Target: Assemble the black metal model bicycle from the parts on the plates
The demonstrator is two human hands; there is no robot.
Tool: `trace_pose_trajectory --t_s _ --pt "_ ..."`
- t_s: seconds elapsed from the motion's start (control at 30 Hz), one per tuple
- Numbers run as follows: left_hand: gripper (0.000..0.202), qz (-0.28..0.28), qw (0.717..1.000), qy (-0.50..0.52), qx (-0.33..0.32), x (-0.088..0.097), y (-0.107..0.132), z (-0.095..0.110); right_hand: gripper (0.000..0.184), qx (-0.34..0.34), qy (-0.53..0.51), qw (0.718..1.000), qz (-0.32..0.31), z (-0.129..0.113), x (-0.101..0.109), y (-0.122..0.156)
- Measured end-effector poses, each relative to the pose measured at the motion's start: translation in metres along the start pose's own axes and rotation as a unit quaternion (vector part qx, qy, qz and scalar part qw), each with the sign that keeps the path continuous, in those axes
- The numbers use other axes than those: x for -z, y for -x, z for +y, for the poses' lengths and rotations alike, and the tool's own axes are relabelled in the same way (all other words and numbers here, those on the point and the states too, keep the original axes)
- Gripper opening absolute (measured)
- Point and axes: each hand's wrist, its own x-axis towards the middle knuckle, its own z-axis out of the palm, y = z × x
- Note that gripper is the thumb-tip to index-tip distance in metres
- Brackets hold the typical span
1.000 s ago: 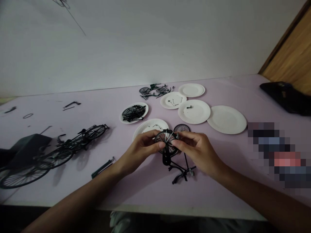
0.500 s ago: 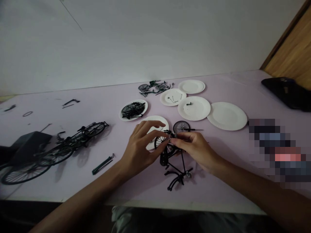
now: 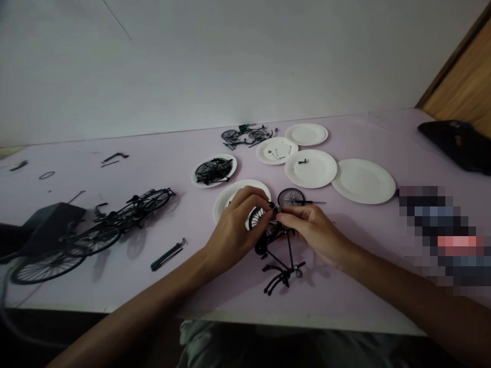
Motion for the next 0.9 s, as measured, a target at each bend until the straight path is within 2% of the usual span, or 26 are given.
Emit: trace_pose_trajectory --t_s 0.33,0.67,0.9 --pt "0.007 -0.014 0.999 0.033 -0.024 0.0010 0.0029 -0.0017 0.016 -0.004 0.000 1.000 0.009 0.0047 0.0038 -0.0011" --pt "0.007 -0.025 1.000 0.013 -0.001 0.0038 0.0031 0.0016 0.016 0.005 0.027 0.999 -0.024 0.0030 0.0049 0.0001" --pt "0.007 -0.014 1.000 0.004 -0.001 0.0032 0.0034 -0.0006 0.016 0.006 0.046 0.999 -0.022 0.0037 0.0056 -0.0001"
